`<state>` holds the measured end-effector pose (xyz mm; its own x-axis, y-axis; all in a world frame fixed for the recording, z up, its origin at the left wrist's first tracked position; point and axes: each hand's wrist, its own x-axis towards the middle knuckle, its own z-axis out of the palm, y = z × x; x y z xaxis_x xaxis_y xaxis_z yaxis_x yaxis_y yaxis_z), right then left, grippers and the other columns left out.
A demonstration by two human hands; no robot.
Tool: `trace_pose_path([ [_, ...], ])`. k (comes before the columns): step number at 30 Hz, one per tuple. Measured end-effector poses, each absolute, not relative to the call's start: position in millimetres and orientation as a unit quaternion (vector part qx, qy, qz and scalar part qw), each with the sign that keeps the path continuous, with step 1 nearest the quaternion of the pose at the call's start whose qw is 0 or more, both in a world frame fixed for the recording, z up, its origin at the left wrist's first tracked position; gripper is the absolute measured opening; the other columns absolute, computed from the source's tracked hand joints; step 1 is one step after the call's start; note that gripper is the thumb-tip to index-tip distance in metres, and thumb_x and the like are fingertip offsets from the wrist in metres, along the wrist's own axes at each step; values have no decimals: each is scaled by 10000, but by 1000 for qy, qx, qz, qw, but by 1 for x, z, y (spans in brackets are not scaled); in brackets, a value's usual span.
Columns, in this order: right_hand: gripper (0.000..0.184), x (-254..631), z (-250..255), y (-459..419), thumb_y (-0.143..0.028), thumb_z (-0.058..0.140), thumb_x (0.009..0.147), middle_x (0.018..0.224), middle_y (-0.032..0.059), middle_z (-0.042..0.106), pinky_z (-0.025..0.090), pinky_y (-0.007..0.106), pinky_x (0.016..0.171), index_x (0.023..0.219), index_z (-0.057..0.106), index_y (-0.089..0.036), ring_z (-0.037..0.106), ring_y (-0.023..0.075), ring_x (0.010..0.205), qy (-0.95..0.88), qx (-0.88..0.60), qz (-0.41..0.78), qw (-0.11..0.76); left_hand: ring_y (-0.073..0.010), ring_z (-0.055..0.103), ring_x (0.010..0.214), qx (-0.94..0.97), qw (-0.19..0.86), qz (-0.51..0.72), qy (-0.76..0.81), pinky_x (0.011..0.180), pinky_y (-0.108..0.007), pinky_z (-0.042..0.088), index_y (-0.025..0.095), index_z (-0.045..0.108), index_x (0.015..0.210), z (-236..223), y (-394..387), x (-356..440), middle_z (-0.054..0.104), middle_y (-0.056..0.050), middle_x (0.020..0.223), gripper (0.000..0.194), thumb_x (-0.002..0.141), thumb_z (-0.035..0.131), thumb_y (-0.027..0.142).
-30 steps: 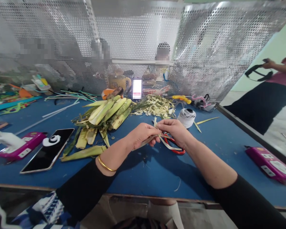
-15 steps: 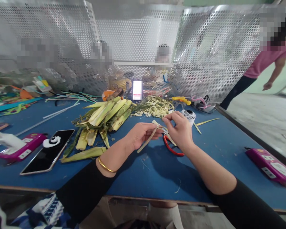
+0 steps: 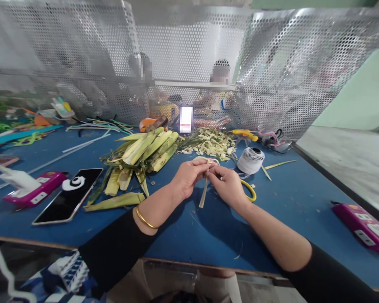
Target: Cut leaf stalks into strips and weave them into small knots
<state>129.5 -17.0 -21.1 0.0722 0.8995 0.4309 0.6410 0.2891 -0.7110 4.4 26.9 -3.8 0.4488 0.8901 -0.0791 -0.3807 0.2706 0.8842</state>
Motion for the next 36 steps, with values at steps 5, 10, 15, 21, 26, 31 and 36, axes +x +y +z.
trace_pose_path([
  [5,248,132,-15,-19,-284,508,790,547,-32,474,304,239,551,563,463,-197,399,117,560,-675,-573,157,437,-99,574,693,428,738,427,301,665,-222,442,116,743,731,-6,30,4,695,-68,818,115,617,755,130],
  [10,232,132,-13,-21,-271,498,766,560,-26,494,305,239,553,552,454,-195,402,114,562,-675,-576,175,427,-96,573,696,431,733,431,300,640,-215,433,108,734,692,-5,29,4,691,-77,855,59,633,725,108],
  [15,217,129,-12,-23,-257,483,751,567,-21,519,320,237,564,546,453,-194,428,115,564,-679,-570,181,427,-116,599,752,435,732,430,301,658,-222,447,112,741,689,-3,28,3,695,-90,944,66,630,711,105],
  [21,212,128,-13,-23,-244,487,744,563,-20,525,319,238,557,540,463,-194,438,117,562,-682,-567,179,426,-115,602,741,431,728,435,308,662,-225,451,112,742,678,-2,27,3,695,-91,969,71,610,728,125],
  [26,243,127,-15,-24,-258,507,782,523,-36,480,288,240,515,549,467,-198,399,108,509,-691,-576,150,410,-132,617,795,434,727,434,307,717,-236,465,112,732,673,-2,28,3,698,-96,988,70,604,732,124],
  [31,298,135,-4,-24,-333,480,880,614,3,570,322,261,586,626,556,-197,482,134,581,-706,-573,26,415,-143,636,761,430,730,411,337,730,-251,488,144,720,732,4,31,-2,711,-66,849,67,675,689,160],
  [36,229,146,-1,-17,-368,522,873,719,21,599,345,265,615,758,628,-199,517,152,659,-671,-608,39,423,-133,610,669,417,725,411,361,664,-251,499,140,716,777,12,30,-5,669,-49,715,121,742,661,242],
])
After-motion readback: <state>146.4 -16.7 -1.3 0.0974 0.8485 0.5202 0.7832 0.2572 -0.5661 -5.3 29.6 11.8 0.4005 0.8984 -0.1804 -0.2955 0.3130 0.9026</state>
